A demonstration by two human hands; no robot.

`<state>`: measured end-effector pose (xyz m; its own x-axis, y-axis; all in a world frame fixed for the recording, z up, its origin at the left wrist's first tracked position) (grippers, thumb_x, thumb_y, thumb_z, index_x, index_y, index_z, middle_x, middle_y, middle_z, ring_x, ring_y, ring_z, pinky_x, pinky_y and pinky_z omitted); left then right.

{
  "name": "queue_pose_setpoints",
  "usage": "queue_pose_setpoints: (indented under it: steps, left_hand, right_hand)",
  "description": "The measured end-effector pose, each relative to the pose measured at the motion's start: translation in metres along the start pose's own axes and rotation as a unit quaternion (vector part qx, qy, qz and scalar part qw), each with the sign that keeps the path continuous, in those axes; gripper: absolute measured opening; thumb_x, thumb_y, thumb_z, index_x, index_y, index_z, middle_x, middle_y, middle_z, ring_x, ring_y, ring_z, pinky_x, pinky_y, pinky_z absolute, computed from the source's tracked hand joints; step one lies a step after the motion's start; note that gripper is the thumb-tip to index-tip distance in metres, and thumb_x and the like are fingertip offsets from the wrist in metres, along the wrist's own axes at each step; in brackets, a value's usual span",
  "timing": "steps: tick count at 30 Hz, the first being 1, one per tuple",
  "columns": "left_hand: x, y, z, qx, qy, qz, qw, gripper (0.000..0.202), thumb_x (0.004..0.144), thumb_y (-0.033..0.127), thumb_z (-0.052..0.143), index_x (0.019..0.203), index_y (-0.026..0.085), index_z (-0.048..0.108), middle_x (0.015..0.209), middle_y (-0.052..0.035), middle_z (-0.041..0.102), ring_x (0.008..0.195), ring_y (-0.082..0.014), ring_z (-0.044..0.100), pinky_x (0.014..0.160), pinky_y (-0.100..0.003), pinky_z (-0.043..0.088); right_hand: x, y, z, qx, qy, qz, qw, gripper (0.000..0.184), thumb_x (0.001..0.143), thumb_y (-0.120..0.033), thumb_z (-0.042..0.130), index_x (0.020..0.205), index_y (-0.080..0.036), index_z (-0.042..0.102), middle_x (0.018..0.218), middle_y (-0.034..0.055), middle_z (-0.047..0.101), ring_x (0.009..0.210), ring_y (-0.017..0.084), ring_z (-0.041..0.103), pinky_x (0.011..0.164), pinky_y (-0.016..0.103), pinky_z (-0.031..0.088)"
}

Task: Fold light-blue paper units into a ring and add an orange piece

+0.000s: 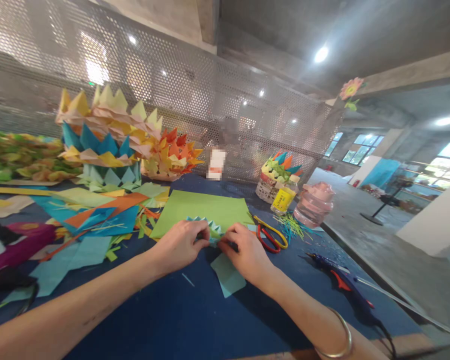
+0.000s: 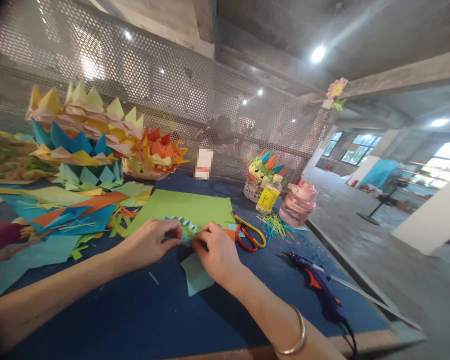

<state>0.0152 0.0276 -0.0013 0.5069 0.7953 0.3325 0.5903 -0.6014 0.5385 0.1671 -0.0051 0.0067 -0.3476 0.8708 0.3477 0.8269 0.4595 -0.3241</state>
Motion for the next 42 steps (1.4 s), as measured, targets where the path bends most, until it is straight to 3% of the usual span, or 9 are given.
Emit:
queue_pose_setpoints:
  steps: [14,21,26,28,32,42]
  left_hand:
    - [-0.0018,0.0015,0.0020,-0.001,0.019,0.025,1.000,0.009,0.074,0.016,0.051,0.066,0.020,0.051,0.062,0.0025,0.058,0.062,-0.0147,0.056,0.058,-0.024,0.034]
    - [-0.0017,0.0029,-0.0013,-0.019,0.026,0.019,0.999,0.009,0.074,0.014,0.051,0.067,0.020,0.053,0.058,0.0038,0.056,0.055,-0.0123,0.051,0.055,-0.022,0.032]
    - [-0.0015,0.0039,-0.0010,-0.018,0.031,0.028,0.999,0.010,0.072,0.012,0.050,0.067,0.019,0.053,0.060,0.0036,0.057,0.056,-0.0121,0.052,0.055,-0.021,0.033]
    - [-0.0015,0.0040,-0.0012,-0.015,0.033,0.028,0.999,0.011,0.072,0.011,0.049,0.067,0.020,0.053,0.059,0.0035,0.056,0.056,-0.0121,0.051,0.055,-0.021,0.033]
    - [-0.0015,0.0032,-0.0011,-0.016,0.027,0.025,0.999,0.015,0.067,0.006,0.047,0.068,0.020,0.055,0.061,0.0032,0.058,0.057,-0.0123,0.053,0.056,-0.021,0.034]
    - [-0.0014,0.0048,-0.0003,-0.009,0.033,0.027,0.999,0.013,0.069,0.008,0.048,0.067,0.020,0.053,0.059,0.0041,0.057,0.055,-0.0117,0.051,0.054,-0.021,0.034]
  right_hand:
    - [-0.0017,-0.0015,0.0017,-0.023,-0.008,-0.003,1.000,0.011,0.085,-0.021,0.058,0.078,-0.018,0.066,0.083,0.0021,0.055,0.076,0.014,0.054,0.066,0.026,0.042]
    - [-0.0035,-0.0058,-0.0039,-0.080,0.079,-0.057,0.992,0.005,0.080,-0.023,0.065,0.082,-0.020,0.068,0.105,0.0073,0.054,0.095,0.023,0.050,0.080,0.037,0.043]
    - [-0.0014,-0.0071,-0.0005,-0.058,0.041,-0.086,0.994,0.005,0.081,-0.017,0.064,0.077,-0.018,0.067,0.092,0.0055,0.062,0.085,0.020,0.054,0.078,0.035,0.044]
    - [-0.0011,-0.0075,-0.0006,-0.044,0.038,-0.090,0.994,0.007,0.081,-0.015,0.063,0.087,-0.018,0.065,0.093,0.0058,0.064,0.086,0.020,0.055,0.080,0.035,0.044]
    - [-0.0020,-0.0077,-0.0003,-0.010,0.031,-0.088,0.996,0.036,0.081,-0.008,0.059,0.115,-0.017,0.052,0.094,0.0051,0.064,0.090,0.020,0.056,0.081,0.034,0.044]
    - [-0.0018,-0.0084,0.0051,-0.006,0.007,-0.134,0.991,0.019,0.085,-0.008,0.052,0.098,-0.019,0.062,0.087,0.0047,0.064,0.085,0.020,0.056,0.080,0.032,0.044]
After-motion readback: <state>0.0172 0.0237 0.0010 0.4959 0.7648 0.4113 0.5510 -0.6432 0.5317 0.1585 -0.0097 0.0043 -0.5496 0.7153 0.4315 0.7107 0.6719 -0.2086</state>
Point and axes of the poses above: each hand's wrist, its own x-axis towards the middle knuckle, its own z-axis out of the palm, y = z × x, the point moved 4 cm from there along x, towards the middle knuckle
